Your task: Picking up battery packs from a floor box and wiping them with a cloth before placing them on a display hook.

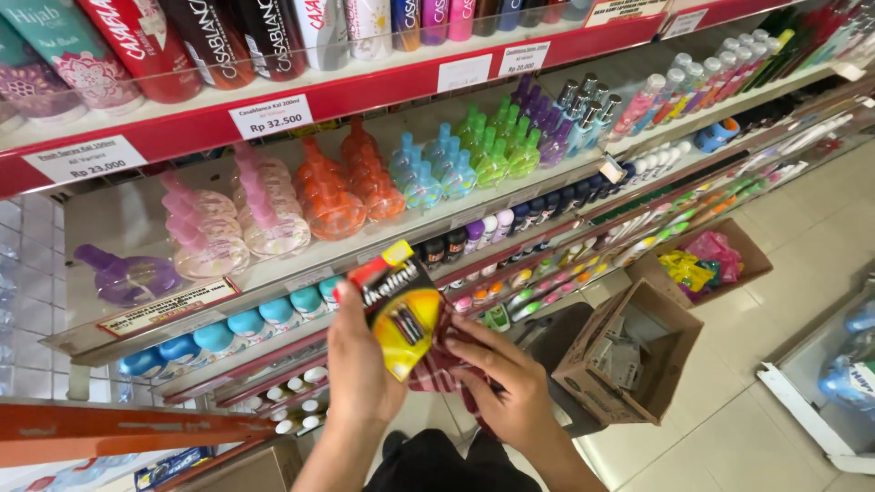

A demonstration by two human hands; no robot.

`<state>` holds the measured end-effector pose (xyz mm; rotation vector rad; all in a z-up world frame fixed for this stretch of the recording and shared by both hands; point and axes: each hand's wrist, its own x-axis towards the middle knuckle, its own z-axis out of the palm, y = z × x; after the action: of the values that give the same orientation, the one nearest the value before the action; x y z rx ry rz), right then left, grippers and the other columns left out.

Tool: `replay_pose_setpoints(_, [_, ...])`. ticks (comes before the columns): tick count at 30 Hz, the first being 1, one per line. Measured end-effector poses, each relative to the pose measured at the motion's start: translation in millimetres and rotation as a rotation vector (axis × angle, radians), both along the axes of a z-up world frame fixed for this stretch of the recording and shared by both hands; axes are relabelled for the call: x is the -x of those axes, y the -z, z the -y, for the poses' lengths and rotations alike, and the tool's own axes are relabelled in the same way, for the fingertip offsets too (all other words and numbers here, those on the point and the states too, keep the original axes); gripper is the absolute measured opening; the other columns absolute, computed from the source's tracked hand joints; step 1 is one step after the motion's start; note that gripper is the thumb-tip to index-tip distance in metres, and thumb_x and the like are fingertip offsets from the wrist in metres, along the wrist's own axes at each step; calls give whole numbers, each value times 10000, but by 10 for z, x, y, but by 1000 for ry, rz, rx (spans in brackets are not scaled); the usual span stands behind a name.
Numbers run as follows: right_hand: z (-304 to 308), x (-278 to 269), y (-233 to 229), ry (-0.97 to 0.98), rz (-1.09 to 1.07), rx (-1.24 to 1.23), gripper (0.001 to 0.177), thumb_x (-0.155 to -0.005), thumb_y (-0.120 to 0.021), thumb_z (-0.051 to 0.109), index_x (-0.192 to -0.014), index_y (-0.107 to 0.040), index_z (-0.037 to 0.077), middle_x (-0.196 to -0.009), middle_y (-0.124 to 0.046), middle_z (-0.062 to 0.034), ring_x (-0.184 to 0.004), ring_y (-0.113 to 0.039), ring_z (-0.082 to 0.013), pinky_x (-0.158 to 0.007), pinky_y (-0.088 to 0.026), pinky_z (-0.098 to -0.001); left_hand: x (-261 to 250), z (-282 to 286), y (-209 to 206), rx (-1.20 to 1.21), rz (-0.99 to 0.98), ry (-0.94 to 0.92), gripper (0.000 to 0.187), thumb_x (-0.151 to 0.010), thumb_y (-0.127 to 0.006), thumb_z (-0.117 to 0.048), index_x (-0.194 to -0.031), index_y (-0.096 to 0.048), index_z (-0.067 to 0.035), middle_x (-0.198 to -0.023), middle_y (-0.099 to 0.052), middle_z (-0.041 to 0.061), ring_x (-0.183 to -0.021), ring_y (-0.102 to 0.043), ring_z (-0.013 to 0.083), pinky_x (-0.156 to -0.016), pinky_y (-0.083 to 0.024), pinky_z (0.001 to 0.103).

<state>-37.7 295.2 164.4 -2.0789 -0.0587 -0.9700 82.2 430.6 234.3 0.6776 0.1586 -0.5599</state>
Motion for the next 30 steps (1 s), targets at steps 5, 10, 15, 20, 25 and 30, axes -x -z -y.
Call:
replay_pose_setpoints(5, [238, 117, 300, 41, -400, -793, 464, -865, -703, 131, -1324, -653, 89, -1164, -726, -186, -933, -790, -305, -729, -634, -443, -137, -36, 201, -17, 156, 23, 442, -1099, -419, -377, -1223, -561, 23, -1047, -699, 170, -867, -709, 282, -734, -603, 467])
replay_pose_setpoints(10, [67, 180, 505, -124, -39, -1270, 705, -990, -640, 368, -1571, -392, 54, -1202, -624, -202, -1007, -626, -297, -821, -539, -408, 229, 344, 388, -289, 416, -148, 485, -995, -568, -174, -1461, -460, -95, -1367, -555, 97, -1183, -570, 222, -999, -485, 381])
replay_pose_setpoints(15, [-389, 137, 125, -96, 52, -765, 812, -1020, -611, 507, -1588, -338, -5, -1549, -412, -226, -1427, -427, -300, -1190, -345, -437, 456, 305, 197, -613, 1123, -441, 252, -1109, -479, -205, -1321, -530, -79, -1499, -440, 221, -1431, -428, 352, -1170, -354, 431])
replay_pose_setpoints(20, [-155, -120, -240, 119, 220, -59, 454, -1124, -541, 311, -1468, -385, 59, -1681, -352, -225, -1627, -343, -382, -1370, -241, -527, 684, 193, 147, 264, 495, 416, 588, -1053, -347, -416, -1522, -434, -71, -1478, -544, 116, -1381, -513, 241, -1187, -369, 379])
replay_pose_setpoints(25, [-413, -188, -441, 52, 135, -27, 432, -1046, -530, 214, -1444, -460, 59, -1632, -421, -220, -1584, -377, -414, -1324, -259, -554, 430, 254, 1159, 205, 383, 406, 476, -1079, -461, -348, -1428, -513, -29, -1322, -617, 169, -1200, -613, 290, -1041, -502, 430])
replay_pose_setpoints(30, [-189, -411, -595, -4, 180, 177, 445, -962, -567, 125, -1398, -509, 60, -1573, -485, -203, -1554, -400, -422, -1342, -236, -556, 465, 262, 884, 360, -96, 325, 459, -1092, -416, -344, -1397, -548, -27, -1342, -615, 145, -1245, -604, 254, -1107, -471, 389])
